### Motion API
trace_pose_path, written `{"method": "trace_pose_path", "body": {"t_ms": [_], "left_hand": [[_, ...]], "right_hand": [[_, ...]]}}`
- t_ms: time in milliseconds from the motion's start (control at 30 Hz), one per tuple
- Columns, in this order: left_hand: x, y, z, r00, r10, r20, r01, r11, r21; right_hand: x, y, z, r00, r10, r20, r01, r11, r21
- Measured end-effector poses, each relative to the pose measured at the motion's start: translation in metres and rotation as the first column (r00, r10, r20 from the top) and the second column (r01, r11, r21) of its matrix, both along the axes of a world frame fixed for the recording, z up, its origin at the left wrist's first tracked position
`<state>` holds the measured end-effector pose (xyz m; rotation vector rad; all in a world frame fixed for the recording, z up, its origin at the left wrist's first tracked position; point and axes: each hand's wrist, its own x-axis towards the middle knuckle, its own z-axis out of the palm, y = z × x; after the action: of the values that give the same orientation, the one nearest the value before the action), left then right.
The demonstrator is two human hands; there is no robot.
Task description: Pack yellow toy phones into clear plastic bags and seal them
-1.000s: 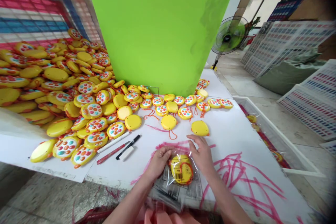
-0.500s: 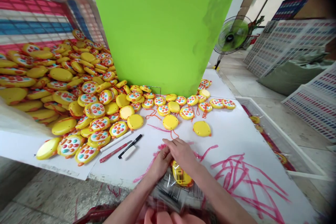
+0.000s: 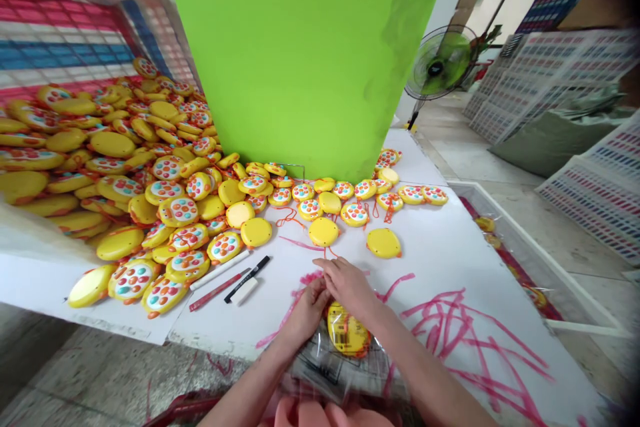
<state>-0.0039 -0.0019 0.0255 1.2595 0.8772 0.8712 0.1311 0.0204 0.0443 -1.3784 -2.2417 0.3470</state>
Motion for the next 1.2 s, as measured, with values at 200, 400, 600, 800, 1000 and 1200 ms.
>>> {"method": "trace_pose_path", "body": {"t_ms": [200,400,600,800,1000,1200], "left_hand": [[-0.003,0.000,-0.020,0.999,0.014,-0.052,-0.018,0.997,-0.077],[-0.004,0.000,-0.023,0.999,0.012,-0.033,-0.017,0.989,-0.147],[-0.004,-0.001,-0.017,1.000,0.013,-0.022,-0.017,0.985,-0.172],[-0.003,-0.001,-0.006,1.000,0.011,0.030,-0.005,0.979,-0.205],[-0.004,-0.002,-0.009,0.999,0.026,0.026,-0.020,0.983,-0.182],[-0.006,-0.002,-0.011,1.000,0.015,0.008,-0.014,0.982,-0.191]], "right_hand": [[0.055,0.017,-0.016,0.946,-0.291,-0.139,0.287,0.957,-0.055],[0.183,0.003,-0.035,0.767,-0.640,-0.045,0.636,0.768,-0.076],[0.218,-0.021,-0.045,0.720,-0.690,0.070,0.693,0.721,-0.022],[0.146,-0.010,-0.029,0.864,-0.485,-0.138,0.489,0.872,-0.006],[0.054,-0.021,-0.032,0.957,-0.245,-0.158,0.232,0.968,-0.096],[0.070,-0.024,-0.044,0.944,-0.286,-0.163,0.274,0.957,-0.096]]}}
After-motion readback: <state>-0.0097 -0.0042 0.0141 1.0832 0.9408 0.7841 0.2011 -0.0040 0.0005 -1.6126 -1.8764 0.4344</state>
